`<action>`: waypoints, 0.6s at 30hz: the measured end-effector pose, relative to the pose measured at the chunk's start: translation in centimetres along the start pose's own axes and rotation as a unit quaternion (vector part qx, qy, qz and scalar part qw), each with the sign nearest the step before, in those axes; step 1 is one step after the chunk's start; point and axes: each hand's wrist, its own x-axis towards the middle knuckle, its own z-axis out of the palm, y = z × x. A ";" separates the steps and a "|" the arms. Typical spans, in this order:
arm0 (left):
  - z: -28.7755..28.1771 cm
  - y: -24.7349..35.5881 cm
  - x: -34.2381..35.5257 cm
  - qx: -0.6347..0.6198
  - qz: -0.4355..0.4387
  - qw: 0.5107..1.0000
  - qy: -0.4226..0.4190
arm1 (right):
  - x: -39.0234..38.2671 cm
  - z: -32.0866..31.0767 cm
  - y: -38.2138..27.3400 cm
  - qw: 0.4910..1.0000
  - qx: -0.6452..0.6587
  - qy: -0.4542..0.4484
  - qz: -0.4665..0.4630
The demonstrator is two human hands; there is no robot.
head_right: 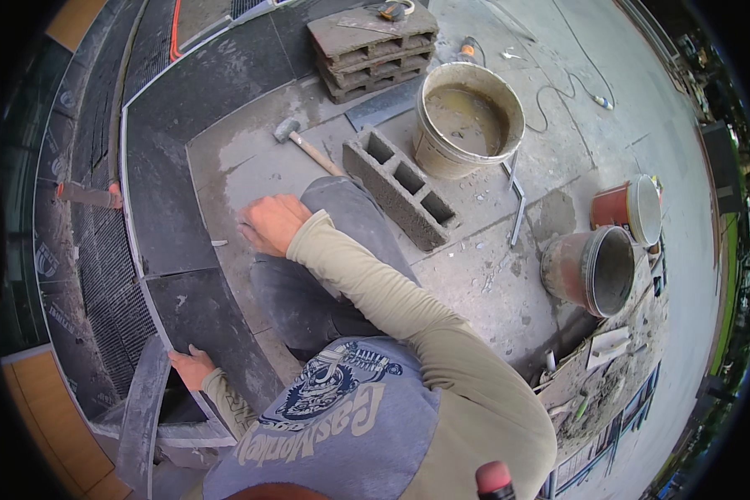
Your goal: The person uses an angle grinder to cut a dark tile, then lifts and fits the tile into a curved section of a tiled structure.
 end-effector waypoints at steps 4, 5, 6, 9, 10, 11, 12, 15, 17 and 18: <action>-1.5 1.0 -0.4 0.017 -0.042 0.999 0.020 | 1.9 1.5 -0.3 0.998 0.041 -0.041 -0.023; -1.7 1.1 -0.4 0.016 -0.054 0.998 0.017 | 2.4 1.9 -0.7 0.996 0.059 -0.058 -0.028; -2.0 1.2 -0.3 0.017 -0.062 0.998 0.015 | 3.0 2.5 -0.9 0.994 0.079 -0.073 -0.029; -2.3 0.9 0.2 0.011 -0.081 0.997 0.002 | 4.4 4.3 -1.9 0.988 0.086 -0.116 -0.058; -2.3 0.8 0.6 0.006 -0.083 0.997 -0.002 | 5.0 4.7 -2.4 0.986 0.080 -0.125 -0.071; -2.2 1.0 0.6 0.008 -0.093 0.995 -0.021 | 5.0 4.7 -2.4 0.984 0.079 -0.135 -0.084; -1.9 1.0 1.0 0.009 -0.098 0.994 -0.038 | 5.2 4.5 -2.5 0.982 0.079 -0.140 -0.095; -0.6 1.3 3.9 0.002 -0.126 0.973 -0.192 | 5.2 2.0 -1.2 0.980 0.113 -0.096 -0.135; -4.9 5.5 4.2 0.020 -0.109 0.980 -0.165 | 3.8 -1.1 0.4 0.980 0.157 -0.051 -0.110; -4.5 5.5 4.8 0.010 -0.084 0.992 -0.099 | 3.2 -2.9 0.5 0.983 0.160 -0.019 -0.091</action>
